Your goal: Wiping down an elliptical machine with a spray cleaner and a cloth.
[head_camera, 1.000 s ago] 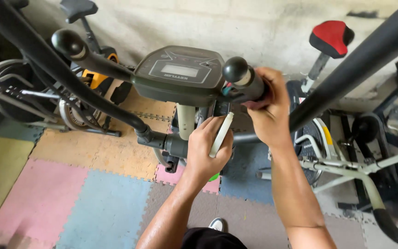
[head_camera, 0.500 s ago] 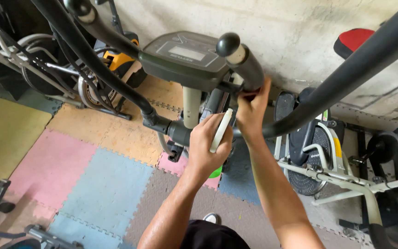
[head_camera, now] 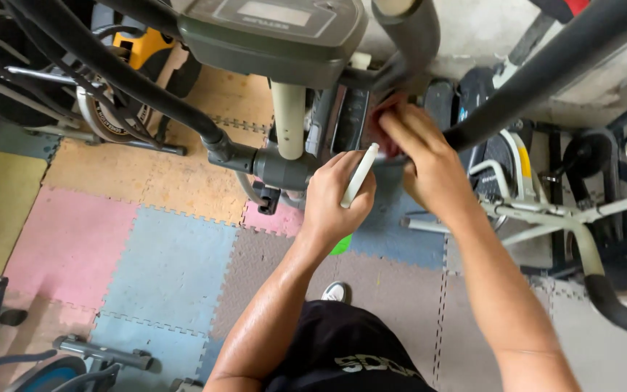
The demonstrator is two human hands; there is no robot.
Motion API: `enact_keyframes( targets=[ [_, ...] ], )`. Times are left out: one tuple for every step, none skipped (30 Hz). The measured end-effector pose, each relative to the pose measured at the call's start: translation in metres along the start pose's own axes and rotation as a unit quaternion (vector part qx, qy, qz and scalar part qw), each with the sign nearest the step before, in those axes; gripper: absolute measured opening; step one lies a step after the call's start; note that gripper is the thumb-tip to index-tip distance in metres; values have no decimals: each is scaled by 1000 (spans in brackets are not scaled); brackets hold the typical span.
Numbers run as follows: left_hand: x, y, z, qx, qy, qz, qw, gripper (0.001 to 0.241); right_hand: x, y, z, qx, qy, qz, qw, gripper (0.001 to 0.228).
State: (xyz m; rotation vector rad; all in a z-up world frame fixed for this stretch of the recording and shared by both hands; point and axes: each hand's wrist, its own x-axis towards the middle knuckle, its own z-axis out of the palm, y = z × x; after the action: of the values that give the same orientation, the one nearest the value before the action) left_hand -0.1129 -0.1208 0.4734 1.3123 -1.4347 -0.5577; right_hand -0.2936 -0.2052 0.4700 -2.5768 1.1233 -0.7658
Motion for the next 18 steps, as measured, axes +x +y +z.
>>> enact_keyframes(
  targets=[
    [-3, -6, -1, -3, -8, -2, 1000, 24, -7, 2, 5, -1, -1, 9, 1000, 80],
    [-6, -11, -2, -5, -13, 3, 1000, 25, -15, 5, 8, -41, -15, -6, 999, 72],
    [-9, -17, -2, -7, -18, 8, 1000, 27, -23, 7, 12, -81, -29, -22, 996, 64],
    [-11, -20, -5, -10, -27, 7, 1000, 27, -22, -3, 14, -82, -29, -12, 996, 64],
    [-14, -24, -7, -8, -36, 5, 999, 25, -22, -14, 15, -154, -57, -31, 986, 67],
    [-16, -28, -10, -7, -44, 2, 999, 22, -20, -24, 16, -224, -87, -51, 969, 71],
    [-18, -30, -13, -10, -52, 0, 999, 22, -22, -24, 27, -224, -90, -43, 969, 71],
    [-20, -32, -17, -17, -57, -16, 998, 21, -24, -25, 38, -287, -97, -50, 952, 66],
    [-22, -35, -21, -23, -61, -33, 997, 21, -25, -26, 49, -348, -104, -57, 930, 63],
    [-24, -36, -26, -25, -68, -33, 997, 21, -22, -20, 61, -349, -105, -49, 930, 63],
    [-26, -38, -31, -23, -61, -22, 998, 23, -19, -15, 72, -426, -87, -88, 896, 65],
    [-28, -39, -35, -20, -53, -11, 998, 25, -17, -9, 83, -499, -70, -127, 854, 68],
    [-30, -41, -39, -23, -60, -11, 998, 25, -8, -3, 99, -500, -72, -120, 855, 68],
    [-33, -43, -43, -26, -55, -15, 998, 24, 1, 3, 115, -503, -105, -89, 853, 60],
    [-36, -45, -47, -30, -50, -19, 998, 23, 9, 10, 132, -505, -138, -57, 850, 59],
    [-38, -44, -52, -32, -58, -17, 998, 23, 21, 10, 145, -506, -139, -49, 850, 59],
    [-39, -42, -56, -35, -52, -23, 998, 25, 33, 10, 157, -492, -199, 8, 848, 59],
    [-41, -40, -59, -39, -46, -28, 998, 27, 44, 12, 168, -474, -256, 66, 840, 63]
  ],
)
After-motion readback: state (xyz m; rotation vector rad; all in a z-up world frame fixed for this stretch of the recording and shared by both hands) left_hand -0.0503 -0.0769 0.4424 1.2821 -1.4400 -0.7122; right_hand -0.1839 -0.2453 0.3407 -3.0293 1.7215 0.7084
